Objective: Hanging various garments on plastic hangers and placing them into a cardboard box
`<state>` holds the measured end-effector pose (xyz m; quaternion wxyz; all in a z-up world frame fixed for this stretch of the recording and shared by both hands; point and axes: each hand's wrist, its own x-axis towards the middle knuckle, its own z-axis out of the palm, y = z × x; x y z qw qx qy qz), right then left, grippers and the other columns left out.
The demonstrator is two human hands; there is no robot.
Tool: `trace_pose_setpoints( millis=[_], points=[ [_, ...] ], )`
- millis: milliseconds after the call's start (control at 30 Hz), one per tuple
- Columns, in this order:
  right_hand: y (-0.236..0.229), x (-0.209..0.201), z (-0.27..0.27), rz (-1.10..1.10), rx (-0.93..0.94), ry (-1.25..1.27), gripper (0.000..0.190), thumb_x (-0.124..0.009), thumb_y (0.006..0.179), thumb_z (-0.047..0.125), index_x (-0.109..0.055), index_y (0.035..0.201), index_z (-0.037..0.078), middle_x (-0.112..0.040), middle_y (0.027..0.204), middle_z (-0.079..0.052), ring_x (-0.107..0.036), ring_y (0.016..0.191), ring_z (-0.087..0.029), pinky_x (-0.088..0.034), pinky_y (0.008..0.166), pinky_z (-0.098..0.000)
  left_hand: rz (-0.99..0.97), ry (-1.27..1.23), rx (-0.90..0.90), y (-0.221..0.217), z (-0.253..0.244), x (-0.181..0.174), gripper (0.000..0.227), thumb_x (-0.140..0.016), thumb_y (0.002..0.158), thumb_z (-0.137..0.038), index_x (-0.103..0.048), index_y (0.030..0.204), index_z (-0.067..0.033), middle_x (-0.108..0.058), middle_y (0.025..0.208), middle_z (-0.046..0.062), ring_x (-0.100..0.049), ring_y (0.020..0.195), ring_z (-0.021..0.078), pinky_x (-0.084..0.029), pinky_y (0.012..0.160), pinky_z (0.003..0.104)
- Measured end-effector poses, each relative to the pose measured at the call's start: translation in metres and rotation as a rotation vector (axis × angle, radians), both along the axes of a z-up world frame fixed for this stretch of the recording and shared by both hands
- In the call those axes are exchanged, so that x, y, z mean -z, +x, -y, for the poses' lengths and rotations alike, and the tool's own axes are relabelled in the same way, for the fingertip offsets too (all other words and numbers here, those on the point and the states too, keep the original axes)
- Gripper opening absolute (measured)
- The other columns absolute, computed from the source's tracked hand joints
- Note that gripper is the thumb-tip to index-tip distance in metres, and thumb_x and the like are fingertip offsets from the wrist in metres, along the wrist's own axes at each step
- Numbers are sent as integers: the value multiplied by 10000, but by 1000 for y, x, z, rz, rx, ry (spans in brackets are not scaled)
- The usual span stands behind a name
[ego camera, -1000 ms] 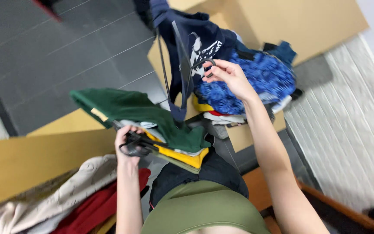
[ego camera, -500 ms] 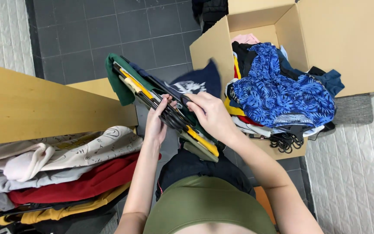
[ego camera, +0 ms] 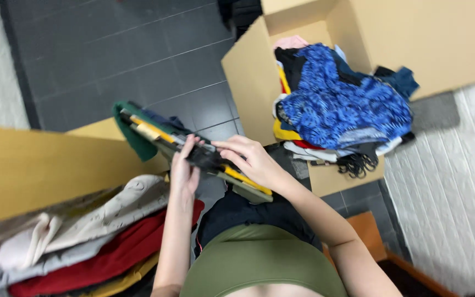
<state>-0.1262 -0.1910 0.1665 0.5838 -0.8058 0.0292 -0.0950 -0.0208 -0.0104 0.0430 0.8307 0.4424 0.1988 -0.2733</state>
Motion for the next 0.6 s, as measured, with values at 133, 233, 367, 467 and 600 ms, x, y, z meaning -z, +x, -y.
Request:
trace_pose_setpoints(
  millis=[133, 233, 367, 467, 600],
  points=[
    [-43, 57, 50, -72, 210, 57, 273, -608, 1068, 168, -708, 1300, 64, -724, 1120, -226, -735, 998, -383, -614, 817, -448, -56, 83, -26, 8, -29, 28, 229, -778, 963, -184, -740, 1139, -41, -757, 1009, 73, -764, 986, 193, -628, 948, 331],
    [-108, 189, 112, -152, 533, 221, 267, -640, 1063, 163, -700, 1282, 24, -729, 1104, -232, -737, 963, -327, -628, 805, -391, -78, 109, -8, 14, -35, 13, 198, -764, 977, -199, -747, 1134, -78, -759, 1026, 26, -764, 1027, 165, -615, 995, 314],
    [-214, 290, 174, -399, 1057, 307, 204, -719, 982, 267, -748, 1071, 85, -746, 859, -49, -694, 685, -107, -573, 667, -233, -188, 92, -64, 3, -11, -31, 115, -777, 927, -173, -707, 1015, -147, -748, 939, -26, -719, 926, 148, -604, 993, 308],
    [-281, 345, 207, -597, 1330, 221, 142, -721, 941, 291, -771, 1009, 177, -743, 884, 10, -687, 759, -108, -561, 712, -271, -105, 70, -4, 6, -15, 0, 84, -727, 991, -189, -702, 1056, -144, -738, 975, -31, -710, 958, 157, -601, 1008, 313],
    [-345, 460, 237, -637, 1696, 87, 422, -839, 807, 482, -741, 1021, 132, -765, 888, -17, -723, 812, -147, -553, 840, -298, -81, 65, 45, -3, 8, -11, 62, -727, 992, -179, -697, 993, -124, -730, 938, -19, -709, 921, 145, -600, 1040, 285]
  ],
)
